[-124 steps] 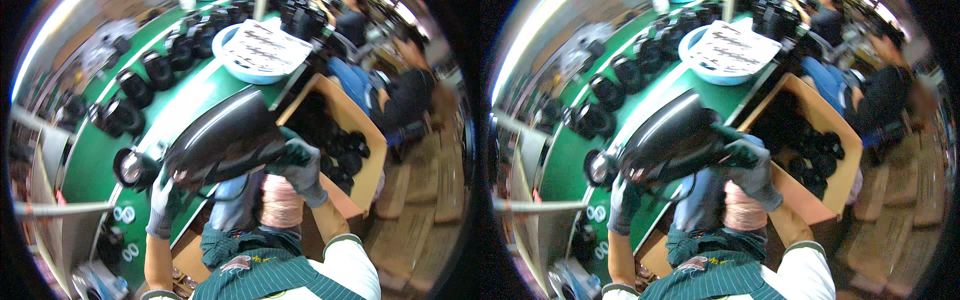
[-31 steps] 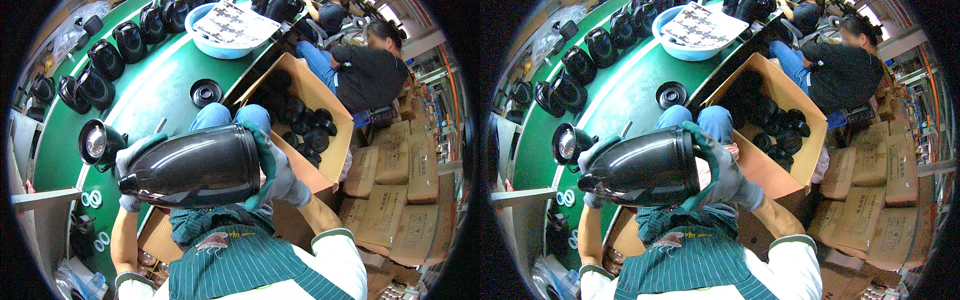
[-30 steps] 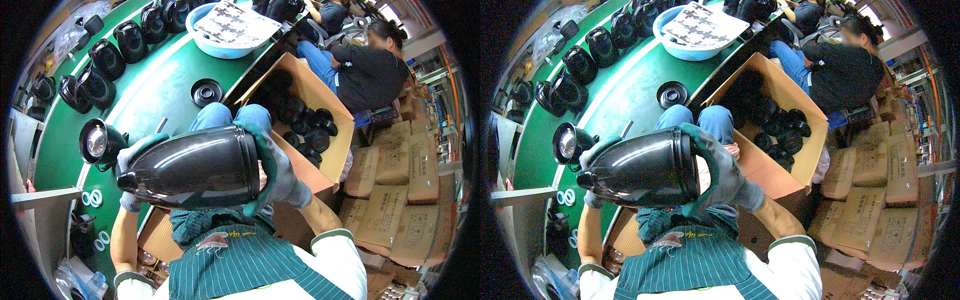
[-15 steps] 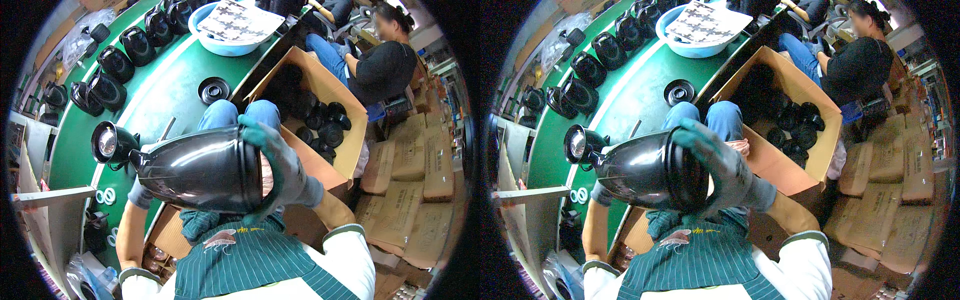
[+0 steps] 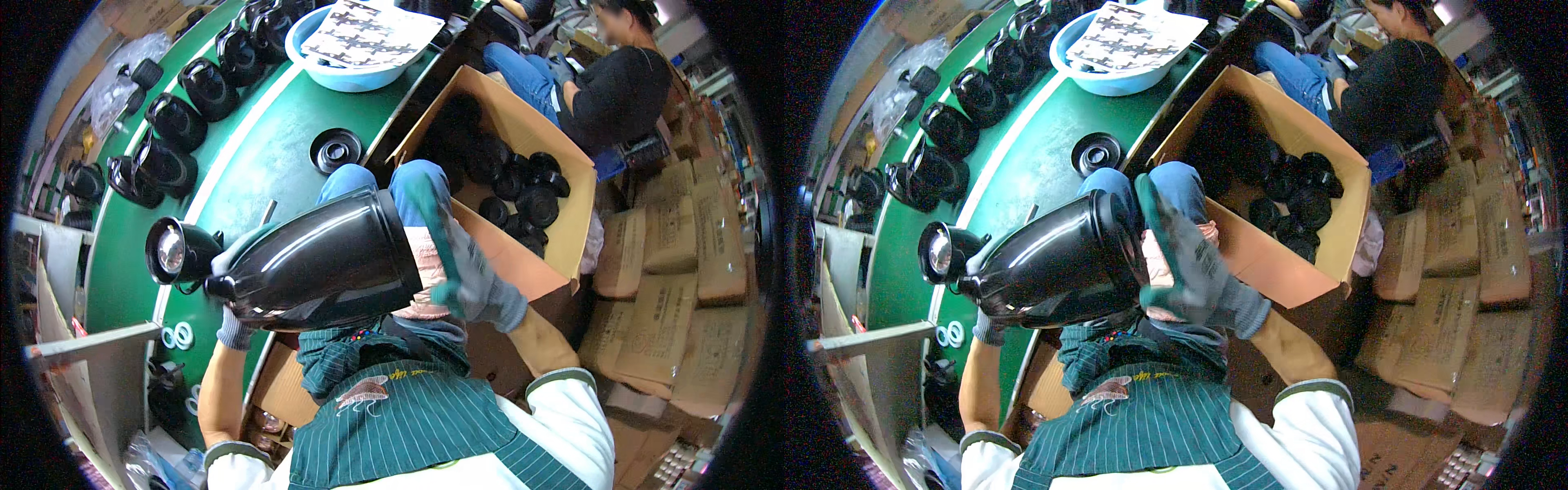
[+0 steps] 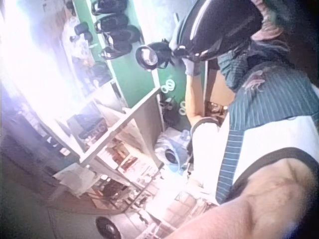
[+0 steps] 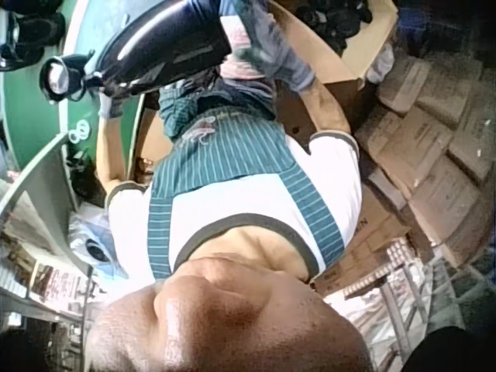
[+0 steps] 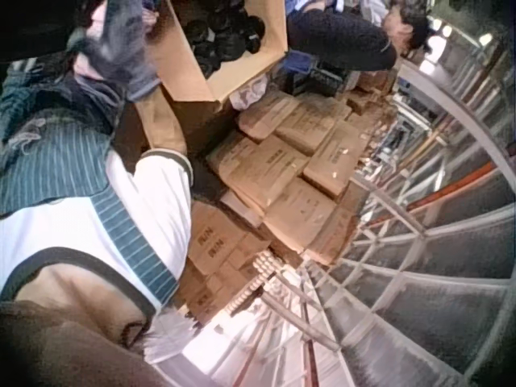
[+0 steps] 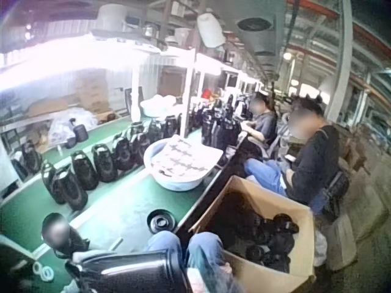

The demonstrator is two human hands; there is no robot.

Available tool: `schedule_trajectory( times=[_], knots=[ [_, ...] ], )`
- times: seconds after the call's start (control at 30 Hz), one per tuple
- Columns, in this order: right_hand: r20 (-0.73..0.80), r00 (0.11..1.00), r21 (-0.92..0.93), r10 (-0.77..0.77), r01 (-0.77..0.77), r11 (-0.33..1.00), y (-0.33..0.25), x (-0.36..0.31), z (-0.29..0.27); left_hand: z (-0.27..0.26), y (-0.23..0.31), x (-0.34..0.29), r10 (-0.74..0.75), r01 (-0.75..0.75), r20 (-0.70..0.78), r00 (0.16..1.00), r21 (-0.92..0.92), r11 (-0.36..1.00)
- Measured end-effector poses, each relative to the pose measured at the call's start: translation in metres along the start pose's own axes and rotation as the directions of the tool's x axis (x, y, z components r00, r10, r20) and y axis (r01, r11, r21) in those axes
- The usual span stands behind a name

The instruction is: The person assembles black electric kettles by inserting a metal rod into the base and attaching a circular lid. They repeatedly pick up kettle bodies from a box, insert the rod, and secure the lid, placing finished units on the green workbench.

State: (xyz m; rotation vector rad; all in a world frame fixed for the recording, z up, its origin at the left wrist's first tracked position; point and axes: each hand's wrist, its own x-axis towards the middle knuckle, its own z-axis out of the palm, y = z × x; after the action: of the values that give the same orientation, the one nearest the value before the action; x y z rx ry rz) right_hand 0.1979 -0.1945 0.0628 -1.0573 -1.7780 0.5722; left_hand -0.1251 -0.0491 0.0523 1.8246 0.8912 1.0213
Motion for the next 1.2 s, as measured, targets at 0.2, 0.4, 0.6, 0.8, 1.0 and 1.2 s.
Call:
schedule_trajectory(
  times=[0.2,0.4,0.6,0.8,1.0,1.2],
  knots=[
    [-0.084,0.996,-0.015,-0.016,0.015,1.000,-0.001,0.030,0.041,0.010,0.034,-0.006,0.195,-0.196,0.027,0.980,0.222,0.955],
    [0.141,0.985,-0.065,0.096,-0.087,0.994,0.002,0.029,0.018,-0.014,0.021,-0.003,0.419,-0.450,0.164,0.893,0.338,0.827],
    [0.020,0.989,0.263,0.148,-0.148,0.953,0.014,0.000,0.049,0.002,-0.065,-0.042,-0.306,0.334,0.134,0.942,-0.438,0.835],
    [-0.117,0.993,0.125,0.017,-0.002,0.992,-0.010,0.031,0.054,-0.009,-0.001,-0.004,0.257,-0.258,0.025,0.966,0.146,0.955],
    [-0.032,0.991,0.182,-0.132,0.135,0.974,-0.024,0.047,0.038,0.013,-0.037,-0.030,0.037,-0.044,-0.076,0.996,-0.089,0.995],
    [-0.007,0.928,0.614,0.373,-0.290,0.734,-0.012,0.009,0.049,0.010,0.005,-0.012,0.220,-0.215,-0.073,0.973,0.065,0.974]
  ],
)
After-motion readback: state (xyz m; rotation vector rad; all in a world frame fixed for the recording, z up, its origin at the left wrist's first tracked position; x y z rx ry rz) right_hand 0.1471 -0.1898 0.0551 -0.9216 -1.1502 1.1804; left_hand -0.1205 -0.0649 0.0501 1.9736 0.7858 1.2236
